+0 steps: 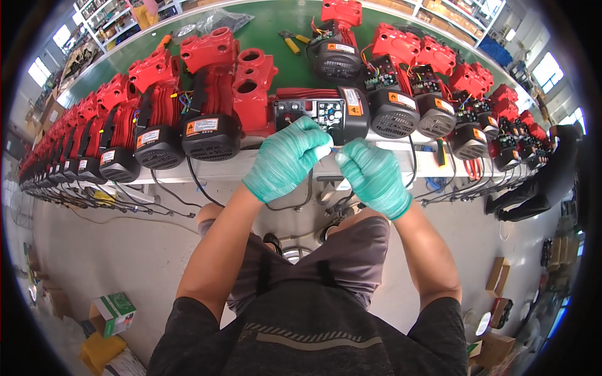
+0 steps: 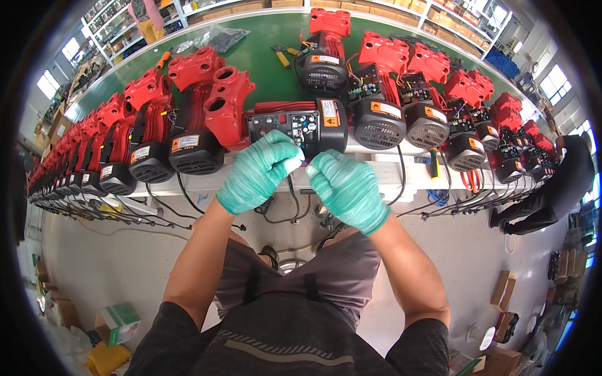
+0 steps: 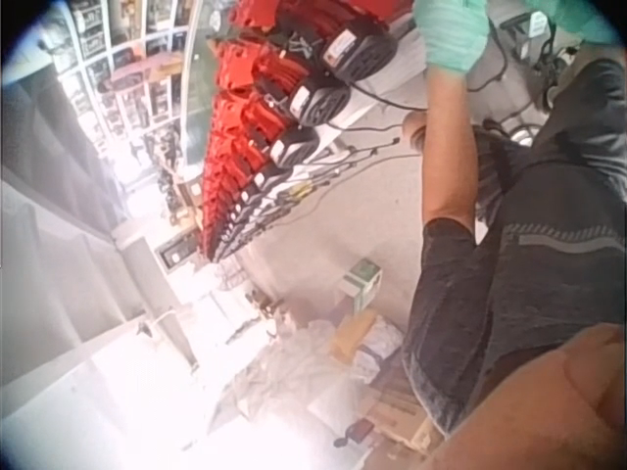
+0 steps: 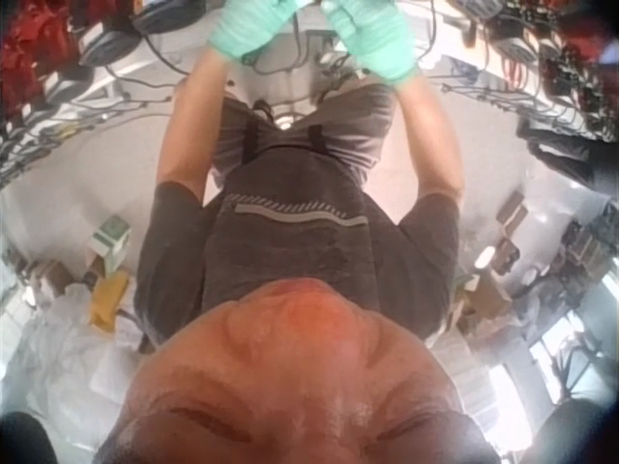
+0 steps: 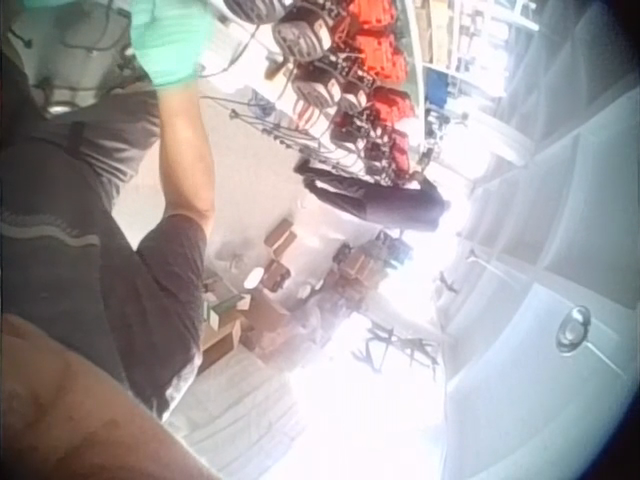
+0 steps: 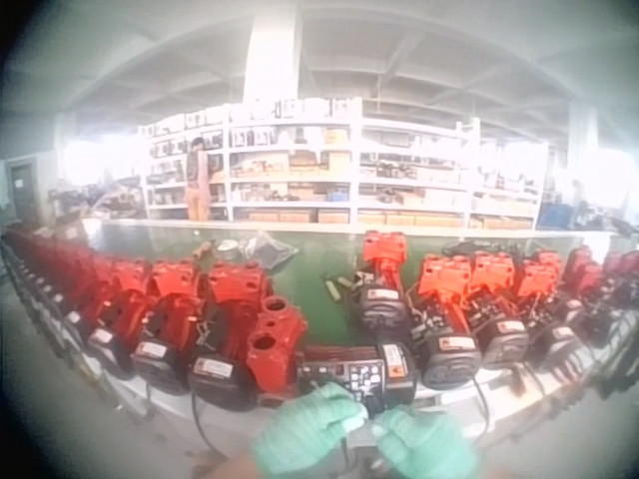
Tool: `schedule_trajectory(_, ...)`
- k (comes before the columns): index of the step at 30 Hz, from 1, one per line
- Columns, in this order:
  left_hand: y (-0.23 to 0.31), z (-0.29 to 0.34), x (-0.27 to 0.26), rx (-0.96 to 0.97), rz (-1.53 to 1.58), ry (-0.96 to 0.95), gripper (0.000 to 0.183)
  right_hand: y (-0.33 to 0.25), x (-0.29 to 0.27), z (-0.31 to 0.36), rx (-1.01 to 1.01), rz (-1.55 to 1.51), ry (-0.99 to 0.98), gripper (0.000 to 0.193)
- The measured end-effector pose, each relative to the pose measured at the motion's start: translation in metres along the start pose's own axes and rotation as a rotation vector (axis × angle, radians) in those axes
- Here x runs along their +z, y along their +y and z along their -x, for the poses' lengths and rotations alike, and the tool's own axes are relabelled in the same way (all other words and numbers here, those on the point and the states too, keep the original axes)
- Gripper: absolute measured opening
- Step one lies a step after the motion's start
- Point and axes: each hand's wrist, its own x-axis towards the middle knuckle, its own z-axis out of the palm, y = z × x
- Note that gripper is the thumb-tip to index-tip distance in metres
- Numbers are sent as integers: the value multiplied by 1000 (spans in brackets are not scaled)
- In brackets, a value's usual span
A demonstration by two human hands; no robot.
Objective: The person wires a control unit on a row of red pumps, using a screwdriver to secure internal connections.
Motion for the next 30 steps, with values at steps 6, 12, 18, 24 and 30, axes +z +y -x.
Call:
schedule_trajectory(6,-2,1,0,3,-23,-11,17,-32,14,11,1279,-1892,-44,43)
schedule_trajectory(12,-1,1,-1,17,8,-19,17,-18,8,23,488,-501,132,35)
schedule_trajectory(18,-4,3,-2,-2,-12,-38,17,-1,-4,-2,-79,174,-69,15)
schedule_trajectory(24,-4,2,3,24,-42,-16,17,-17,15,4,754,-973,6,25)
schedule_trajectory(30,-2,2,-4,-22,-9,-44,18,-22,8,17,874,-989,38,46)
